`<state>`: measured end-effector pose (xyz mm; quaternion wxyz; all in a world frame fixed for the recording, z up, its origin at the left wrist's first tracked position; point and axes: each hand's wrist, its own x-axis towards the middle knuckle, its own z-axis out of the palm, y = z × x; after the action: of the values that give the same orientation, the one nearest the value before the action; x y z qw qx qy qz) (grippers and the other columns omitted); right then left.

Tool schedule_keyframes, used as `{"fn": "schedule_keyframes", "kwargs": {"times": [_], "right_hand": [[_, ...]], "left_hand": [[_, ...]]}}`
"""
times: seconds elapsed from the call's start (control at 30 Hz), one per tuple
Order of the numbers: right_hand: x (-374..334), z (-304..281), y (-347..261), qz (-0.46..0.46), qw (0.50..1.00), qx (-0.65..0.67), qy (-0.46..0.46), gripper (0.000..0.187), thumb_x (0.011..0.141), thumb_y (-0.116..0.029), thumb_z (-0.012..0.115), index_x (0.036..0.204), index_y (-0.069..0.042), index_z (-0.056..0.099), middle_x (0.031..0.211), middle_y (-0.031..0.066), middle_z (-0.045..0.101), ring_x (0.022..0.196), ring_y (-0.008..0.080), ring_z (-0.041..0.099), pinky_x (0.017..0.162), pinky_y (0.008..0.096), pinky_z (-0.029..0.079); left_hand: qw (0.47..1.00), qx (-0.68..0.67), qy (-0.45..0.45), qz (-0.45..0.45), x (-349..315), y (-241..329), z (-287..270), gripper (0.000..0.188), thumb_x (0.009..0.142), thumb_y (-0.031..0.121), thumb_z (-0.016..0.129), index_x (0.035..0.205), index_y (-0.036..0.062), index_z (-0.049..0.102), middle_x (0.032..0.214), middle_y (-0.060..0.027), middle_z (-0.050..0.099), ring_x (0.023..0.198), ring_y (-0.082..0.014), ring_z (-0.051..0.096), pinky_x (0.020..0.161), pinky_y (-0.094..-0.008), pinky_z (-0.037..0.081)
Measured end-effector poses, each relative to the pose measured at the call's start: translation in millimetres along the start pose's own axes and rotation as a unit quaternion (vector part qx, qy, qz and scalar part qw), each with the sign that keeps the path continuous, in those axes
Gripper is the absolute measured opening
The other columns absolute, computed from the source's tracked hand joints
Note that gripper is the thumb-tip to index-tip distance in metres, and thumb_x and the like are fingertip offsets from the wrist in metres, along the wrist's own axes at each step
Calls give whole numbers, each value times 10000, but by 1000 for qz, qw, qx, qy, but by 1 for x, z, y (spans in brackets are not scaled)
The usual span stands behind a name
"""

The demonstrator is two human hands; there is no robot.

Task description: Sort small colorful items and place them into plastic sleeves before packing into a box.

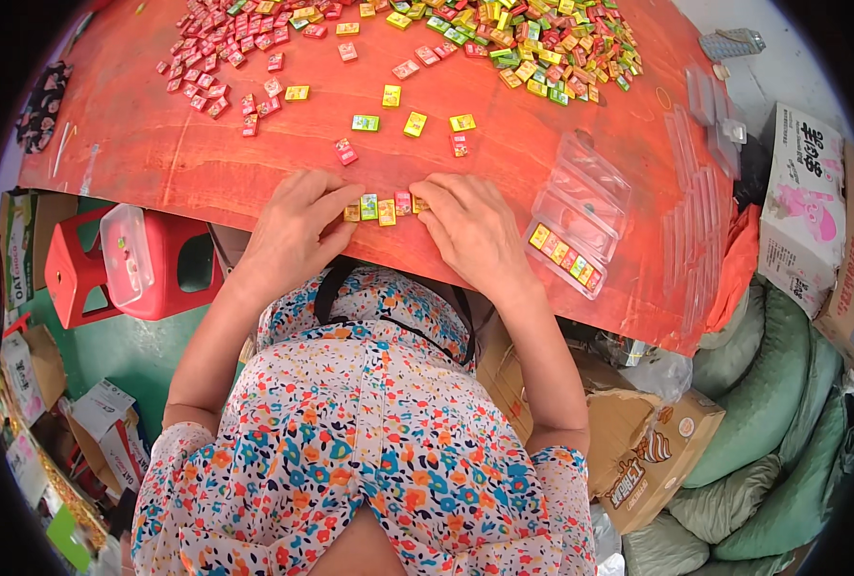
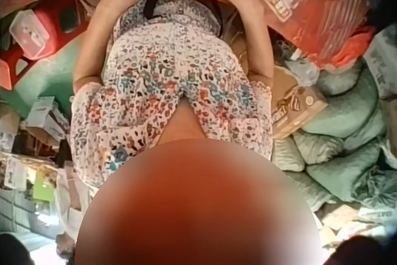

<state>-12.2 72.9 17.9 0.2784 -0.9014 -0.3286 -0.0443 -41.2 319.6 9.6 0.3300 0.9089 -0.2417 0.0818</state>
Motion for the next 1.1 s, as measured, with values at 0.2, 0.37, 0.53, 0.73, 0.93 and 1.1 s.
{"fn": "schedule_keyframes", "kwargs": {"times": [0.2, 0.37, 0.53, 0.73, 0.93, 1.1], "right_hand": [[-1, 2, 5, 20, 998, 56, 1, 297, 816, -86, 729, 1101, -44, 655, 1077, 122, 655, 994, 324, 632, 870, 431, 506], [3, 0, 5, 4, 999, 41, -12, 284, 808, -84, 736, 1078, -43, 661, 1069, 123, 657, 981, 329, 636, 860, 424, 516], [6, 2, 10, 15, 999, 46, -11, 266, 804, -86, 740, 1056, -42, 669, 1068, 124, 657, 970, 328, 641, 845, 435, 523], [28, -10, 17, -23, 999, -9, 23, 284, 824, -175, 744, 1062, -34, 678, 1060, 136, 669, 980, 339, 641, 850, 443, 523], [66, -9, 31, -23, 999, -24, 20, 299, 839, -213, 727, 1074, -33, 682, 1067, 112, 674, 987, 314, 642, 858, 421, 517], [79, 3, 33, -43, 993, -106, -22, 270, 833, -170, 712, 1075, -53, 687, 1045, 90, 674, 972, 296, 634, 854, 420, 507]], "left_hand": [[996, 69, 40, -32, 2, 16, 8, 610, 729, 287, 820, 1265, 80, 618, 1192, -145, 567, 1047, -294, 578, 873, -422, 484], [993, 109, 37, -4, 6, 13, 30, 495, 751, 324, 791, 1165, 90, 656, 1111, -56, 569, 997, -245, 538, 824, -385, 447], [993, 100, 55, -19, 11, 12, 34, 461, 781, 321, 769, 1175, 104, 672, 1084, -38, 586, 947, -248, 537, 794, -414, 462], [989, 97, 108, -30, 20, 7, 19, 475, 785, 327, 769, 1177, 87, 651, 1080, -70, 578, 957, -262, 554, 783, -411, 471], [991, 84, 96, -27, 55, -40, 4, 263, 879, 117, 662, 1130, 40, 666, 1036, -122, 629, 947, -326, 602, 827, -419, 500], [997, 74, 20, 23, 79, -49, 11, 252, 877, 101, 652, 1123, 52, 673, 980, -102, 627, 932, -308, 601, 817, -412, 508]]}}
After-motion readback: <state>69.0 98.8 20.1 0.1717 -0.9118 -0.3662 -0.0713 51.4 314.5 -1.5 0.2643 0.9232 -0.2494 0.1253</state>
